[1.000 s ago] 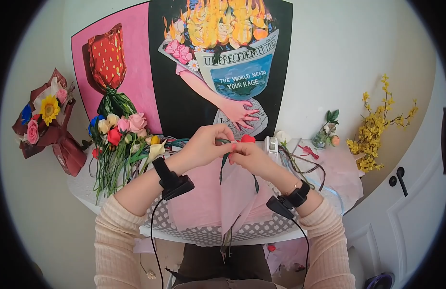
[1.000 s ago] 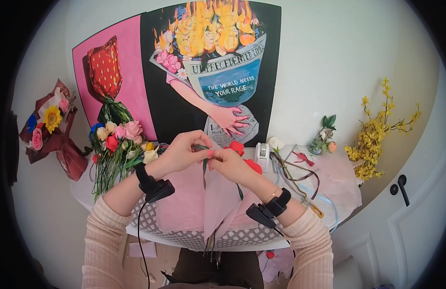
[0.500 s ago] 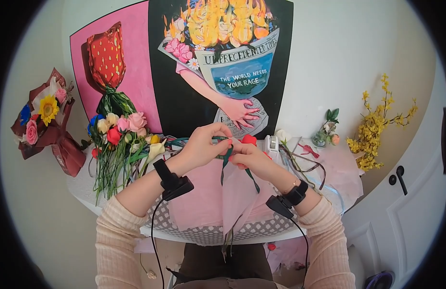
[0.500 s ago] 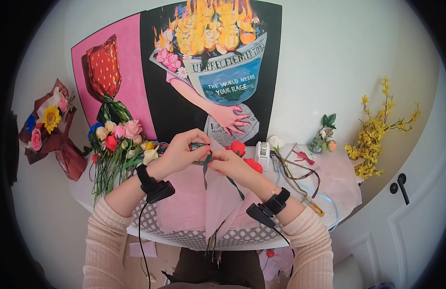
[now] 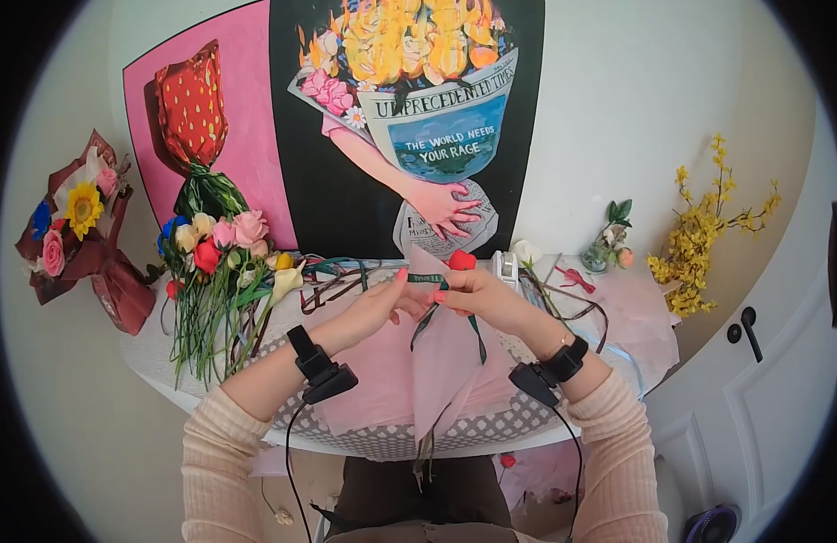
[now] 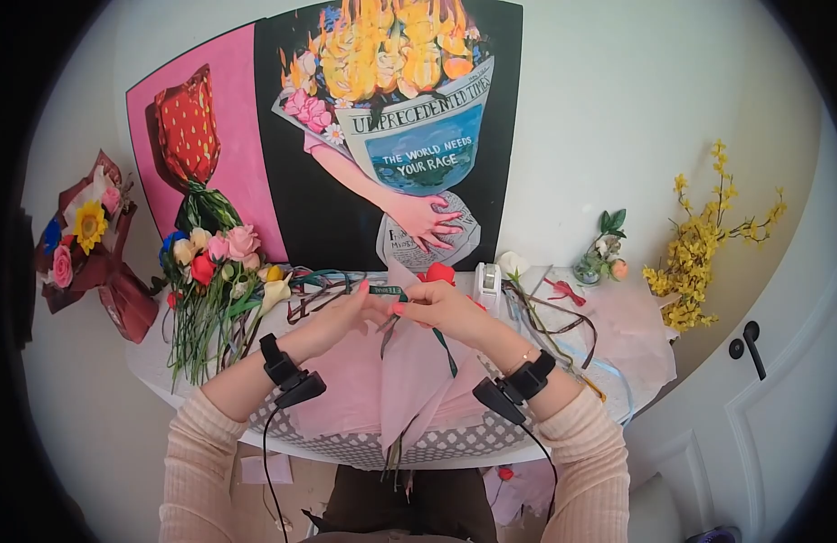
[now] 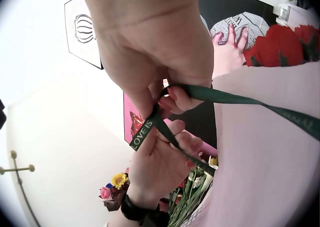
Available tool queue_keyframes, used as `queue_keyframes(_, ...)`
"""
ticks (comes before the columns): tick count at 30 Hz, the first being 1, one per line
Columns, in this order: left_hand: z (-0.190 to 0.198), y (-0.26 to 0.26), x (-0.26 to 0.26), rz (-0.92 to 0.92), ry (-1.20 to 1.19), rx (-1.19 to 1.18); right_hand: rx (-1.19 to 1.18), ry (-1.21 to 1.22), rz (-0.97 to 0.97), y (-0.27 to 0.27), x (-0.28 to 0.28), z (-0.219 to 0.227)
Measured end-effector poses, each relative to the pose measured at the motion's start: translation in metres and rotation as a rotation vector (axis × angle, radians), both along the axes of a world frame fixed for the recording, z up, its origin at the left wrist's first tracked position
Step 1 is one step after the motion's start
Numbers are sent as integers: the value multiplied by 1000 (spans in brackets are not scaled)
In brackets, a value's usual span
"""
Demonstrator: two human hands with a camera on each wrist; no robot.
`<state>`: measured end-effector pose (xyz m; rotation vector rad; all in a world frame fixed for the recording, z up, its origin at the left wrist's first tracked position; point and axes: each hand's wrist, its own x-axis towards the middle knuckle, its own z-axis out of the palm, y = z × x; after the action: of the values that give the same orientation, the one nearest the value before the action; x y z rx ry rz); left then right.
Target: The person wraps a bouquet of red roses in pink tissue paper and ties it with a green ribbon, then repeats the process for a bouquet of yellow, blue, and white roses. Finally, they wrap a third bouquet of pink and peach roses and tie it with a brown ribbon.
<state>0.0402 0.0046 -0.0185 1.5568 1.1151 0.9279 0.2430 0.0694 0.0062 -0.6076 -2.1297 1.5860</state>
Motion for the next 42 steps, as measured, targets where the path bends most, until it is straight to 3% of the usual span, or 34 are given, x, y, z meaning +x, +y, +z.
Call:
queue_keyframes(1,-1,2,0,-10,-50,-13,-2,-1,-3,0,2,-1)
queue_keyframes(3,-7,7,-1,-22,-100,-26,486,113,51,-1,5,-1)
queue_keyframes(4,-10,10,-4,-30,-160,-43,486,112,51,-2,7,0)
queue_keyframes(6,-12,11,-3,-41,-222,-61,935,-63,57,-7,13,6)
queue_keyframes(10,-13,4,9,-25,-218,-29,1162,-111,-62,-21,11,1)
queue_keyframes(12,-11,2,12,-45,-176,-27,1264,-8,-90,-25,9,-1)
queue_keyframes(15,-12,2,13,-136,-124,-9,1265,23,-80,-24,9,-6)
queue_keyframes(24,-27,-7,-15,71,-13,189,854,79,-158,-11,50,-24)
queue_keyframes(26,-33,-13,-31,137,188,235,762,42,-150,-8,71,-31)
queue_keyframes(30,-36,-30,-51,153,342,225,573,-32,-124,1,106,-55)
queue_keyframes(35,-46,-33,-78,143,461,344,589,-172,-151,7,135,-62)
queue_keyframes(38,-40,-39,-98,178,653,337,642,-237,-166,12,156,-72)
queue_keyframes(42,-33,-46,-105,156,650,236,672,-294,-161,9,164,-77)
